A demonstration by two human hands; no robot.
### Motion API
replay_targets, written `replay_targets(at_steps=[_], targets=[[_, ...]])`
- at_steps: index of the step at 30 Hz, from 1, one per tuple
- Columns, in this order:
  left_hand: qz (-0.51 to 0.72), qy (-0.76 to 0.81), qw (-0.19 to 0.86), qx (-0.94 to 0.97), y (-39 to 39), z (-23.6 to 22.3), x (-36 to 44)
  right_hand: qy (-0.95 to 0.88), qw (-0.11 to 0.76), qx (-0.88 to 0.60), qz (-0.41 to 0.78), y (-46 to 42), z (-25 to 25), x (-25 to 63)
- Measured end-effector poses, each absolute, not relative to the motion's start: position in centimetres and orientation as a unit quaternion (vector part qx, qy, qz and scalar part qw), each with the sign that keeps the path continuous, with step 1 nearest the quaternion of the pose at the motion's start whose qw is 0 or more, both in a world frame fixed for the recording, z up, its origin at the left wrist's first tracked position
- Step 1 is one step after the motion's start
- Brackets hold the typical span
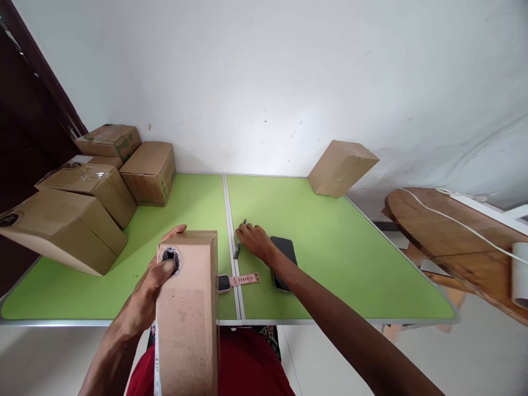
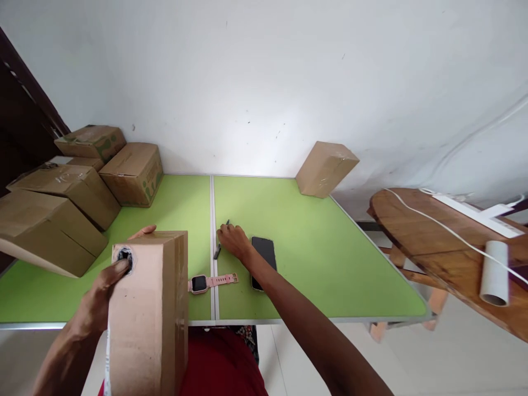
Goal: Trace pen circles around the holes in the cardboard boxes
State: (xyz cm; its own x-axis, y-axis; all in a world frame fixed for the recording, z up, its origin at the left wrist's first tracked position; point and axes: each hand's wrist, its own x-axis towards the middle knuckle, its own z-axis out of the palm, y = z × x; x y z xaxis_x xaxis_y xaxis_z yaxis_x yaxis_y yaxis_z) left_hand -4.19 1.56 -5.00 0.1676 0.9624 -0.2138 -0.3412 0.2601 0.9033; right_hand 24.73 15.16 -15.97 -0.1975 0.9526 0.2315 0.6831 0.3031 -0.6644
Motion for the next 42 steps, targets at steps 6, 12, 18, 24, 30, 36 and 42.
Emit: replay_targets(at_steps=[6,12,18,24,30,36,42], targets=[[0.428,0.47,0.643,0.426,0.0,-4.4,-4.9,-0.712,0.387,-0.551,0.197,16.5,-12.5,27.2],[0.427,0.468,0.637,0.44,-0.3,-3.6,-3.7,-0.578,0.615,-0.519,0.137,11.6,-3.8,29.7],[0.494,0.438,0.595,0.458,0.4,-1.8,1.0,-0.486,0.797,-0.322,0.16,2.4,1.8,23.3],[0.495,0.379,0.619,0.478,0.1,-0.6,2.6,-0.544,0.782,-0.294,0.077,-1.1,0.8,18.6],[0.504,0.345,0.638,0.47,-0.6,-0.3,2.6,-0.614,0.724,-0.313,-0.026,-1.8,1.1,17.8],[0.54,0.321,0.613,0.479,-1.0,-0.2,3.4,-0.657,0.656,-0.371,-0.001,-3.1,1.7,18.8],[0.527,0.345,0.571,0.527,-0.7,-0.7,3.1,-0.669,0.643,-0.372,-0.01,-3.1,1.8,19.1]])
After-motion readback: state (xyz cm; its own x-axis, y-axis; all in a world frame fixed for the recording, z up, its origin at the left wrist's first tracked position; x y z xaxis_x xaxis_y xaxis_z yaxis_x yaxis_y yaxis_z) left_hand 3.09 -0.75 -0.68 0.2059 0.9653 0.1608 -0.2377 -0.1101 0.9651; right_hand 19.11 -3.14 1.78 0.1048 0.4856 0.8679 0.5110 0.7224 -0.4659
